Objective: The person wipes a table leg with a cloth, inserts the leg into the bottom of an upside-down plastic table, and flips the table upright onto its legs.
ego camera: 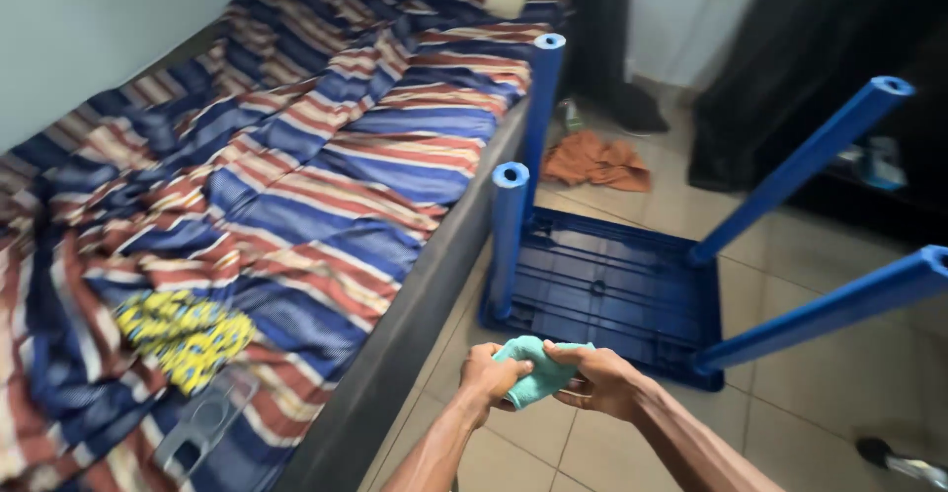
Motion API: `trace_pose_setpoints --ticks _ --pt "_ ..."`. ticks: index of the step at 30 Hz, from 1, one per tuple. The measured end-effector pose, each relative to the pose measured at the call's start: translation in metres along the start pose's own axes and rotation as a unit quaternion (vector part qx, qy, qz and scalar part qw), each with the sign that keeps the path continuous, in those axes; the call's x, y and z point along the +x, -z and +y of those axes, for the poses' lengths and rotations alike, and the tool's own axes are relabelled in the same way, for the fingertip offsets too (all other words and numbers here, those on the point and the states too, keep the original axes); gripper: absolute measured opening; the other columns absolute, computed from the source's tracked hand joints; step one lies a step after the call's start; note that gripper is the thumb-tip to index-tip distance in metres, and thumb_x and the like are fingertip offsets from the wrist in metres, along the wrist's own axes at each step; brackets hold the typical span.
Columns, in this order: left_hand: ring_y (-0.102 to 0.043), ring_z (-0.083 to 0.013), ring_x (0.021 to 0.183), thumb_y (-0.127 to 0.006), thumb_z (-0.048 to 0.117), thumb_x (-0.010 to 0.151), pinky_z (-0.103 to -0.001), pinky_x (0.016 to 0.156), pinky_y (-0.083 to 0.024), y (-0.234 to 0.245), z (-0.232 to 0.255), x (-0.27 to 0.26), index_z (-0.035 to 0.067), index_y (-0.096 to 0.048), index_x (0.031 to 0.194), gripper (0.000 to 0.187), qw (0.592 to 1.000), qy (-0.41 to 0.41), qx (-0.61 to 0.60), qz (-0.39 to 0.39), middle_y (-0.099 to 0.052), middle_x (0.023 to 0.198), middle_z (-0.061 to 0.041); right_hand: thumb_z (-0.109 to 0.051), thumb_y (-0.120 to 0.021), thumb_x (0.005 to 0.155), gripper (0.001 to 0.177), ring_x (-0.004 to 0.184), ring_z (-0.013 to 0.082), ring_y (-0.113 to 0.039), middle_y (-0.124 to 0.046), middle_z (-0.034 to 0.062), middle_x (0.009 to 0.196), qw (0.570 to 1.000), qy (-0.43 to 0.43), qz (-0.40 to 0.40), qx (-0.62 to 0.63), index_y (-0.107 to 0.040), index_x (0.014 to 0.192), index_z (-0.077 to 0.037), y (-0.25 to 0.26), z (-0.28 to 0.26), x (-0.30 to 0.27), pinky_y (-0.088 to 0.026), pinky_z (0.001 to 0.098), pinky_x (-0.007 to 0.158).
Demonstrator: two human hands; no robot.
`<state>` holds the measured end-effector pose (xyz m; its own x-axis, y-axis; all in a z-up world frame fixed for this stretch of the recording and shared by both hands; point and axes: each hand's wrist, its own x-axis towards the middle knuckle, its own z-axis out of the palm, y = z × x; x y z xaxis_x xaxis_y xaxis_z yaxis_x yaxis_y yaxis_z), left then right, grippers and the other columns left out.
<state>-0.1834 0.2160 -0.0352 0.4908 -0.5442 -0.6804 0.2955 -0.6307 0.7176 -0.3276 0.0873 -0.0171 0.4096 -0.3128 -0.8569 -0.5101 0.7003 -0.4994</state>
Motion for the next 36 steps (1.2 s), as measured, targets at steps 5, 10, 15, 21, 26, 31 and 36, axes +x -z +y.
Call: trace_pose_setpoints --ticks 5,10,15,21,26,31,36 --pt "-0.075 -0.0205 0.077 -0.086 0.035 0.077 -0.038 0.056 -0.062 0.054 -0.033 -0.039 0.006 -0.058 0.129 0.065 0.997 0.020 -0.062 0.036 -0.075 0.106 -0.013 -0.041 -0.072 0.092 0.037 0.097 0.0174 -0.060 -0.061 0.0044 0.108 0.990 -0.002 -0.106 -0.096 -0.073 0.117 -0.013 -0.041 0.010 -0.011 -0.056 0.0314 0.084" --pt "-0.070 -0.0147 0.077 -0.090 0.044 0.072 -0.035 0.057 -0.061 0.113 -0.050 -0.098 0.015 -0.051 0.137 0.082 1.000 0.018 -0.014 -0.012 -0.071 0.106 -0.005 -0.029 -0.063 0.095 0.034 0.095 0.0191 -0.066 -0.067 0.0075 0.109 0.977 -0.012 -0.213 -0.024 -0.069 0.122 -0.009 -0.096 0.024 0.001 -0.059 0.0335 0.084" --pt "-0.066 -0.0135 0.062 -0.085 0.046 0.076 -0.032 0.049 -0.057 0.173 -0.091 -0.125 0.002 -0.065 0.123 0.067 0.999 0.000 0.041 0.021 -0.072 0.084 -0.004 -0.026 -0.067 0.097 0.043 0.095 0.0171 -0.068 -0.068 0.0088 0.114 0.936 0.000 -0.334 -0.113 -0.066 0.131 0.000 -0.164 0.039 0.010 -0.061 0.0306 0.087" --pt "-0.069 -0.0136 0.061 -0.080 0.050 0.076 -0.029 0.051 -0.059 0.263 -0.145 -0.151 0.007 -0.072 0.110 0.055 0.995 0.052 -0.077 0.036 -0.074 0.083 -0.003 -0.046 -0.086 0.080 0.061 0.096 0.0191 -0.076 -0.075 0.0112 0.110 0.817 0.149 -0.191 -0.523 -0.072 0.116 0.001 -0.269 0.041 0.017 -0.069 0.0314 0.077" --pt "-0.069 -0.0107 0.089 -0.082 0.045 0.087 -0.035 0.060 -0.065 0.333 -0.179 -0.143 0.003 -0.060 0.120 0.058 0.970 0.045 -0.161 0.176 -0.070 0.108 -0.004 -0.047 -0.086 0.078 0.059 0.083 0.0205 -0.076 -0.079 0.0149 0.100 0.793 0.229 -0.208 -0.524 -0.080 0.109 0.003 -0.365 0.032 0.035 -0.064 0.0340 0.073" --pt "-0.075 -0.0214 0.077 -0.075 0.027 0.086 -0.033 0.053 -0.062 0.393 -0.196 -0.117 0.005 -0.064 0.121 0.043 0.929 -0.003 -0.293 0.224 -0.074 0.103 -0.008 -0.026 -0.083 0.078 0.039 0.081 0.0207 -0.077 -0.077 0.0096 0.098 0.833 0.238 -0.256 -0.429 -0.070 0.110 -0.006 -0.451 0.026 0.088 -0.067 0.0372 0.071" --pt "-0.077 -0.0201 0.075 -0.071 0.011 0.088 -0.028 0.052 -0.061 0.436 -0.209 -0.078 0.007 -0.065 0.119 0.032 0.911 -0.036 -0.259 0.320 -0.075 0.104 -0.008 -0.011 -0.082 0.078 0.036 0.082 0.0189 -0.078 -0.079 0.0101 0.098 0.789 0.321 -0.229 -0.472 -0.077 0.113 -0.011 -0.505 0.018 0.118 -0.067 0.0316 0.073"
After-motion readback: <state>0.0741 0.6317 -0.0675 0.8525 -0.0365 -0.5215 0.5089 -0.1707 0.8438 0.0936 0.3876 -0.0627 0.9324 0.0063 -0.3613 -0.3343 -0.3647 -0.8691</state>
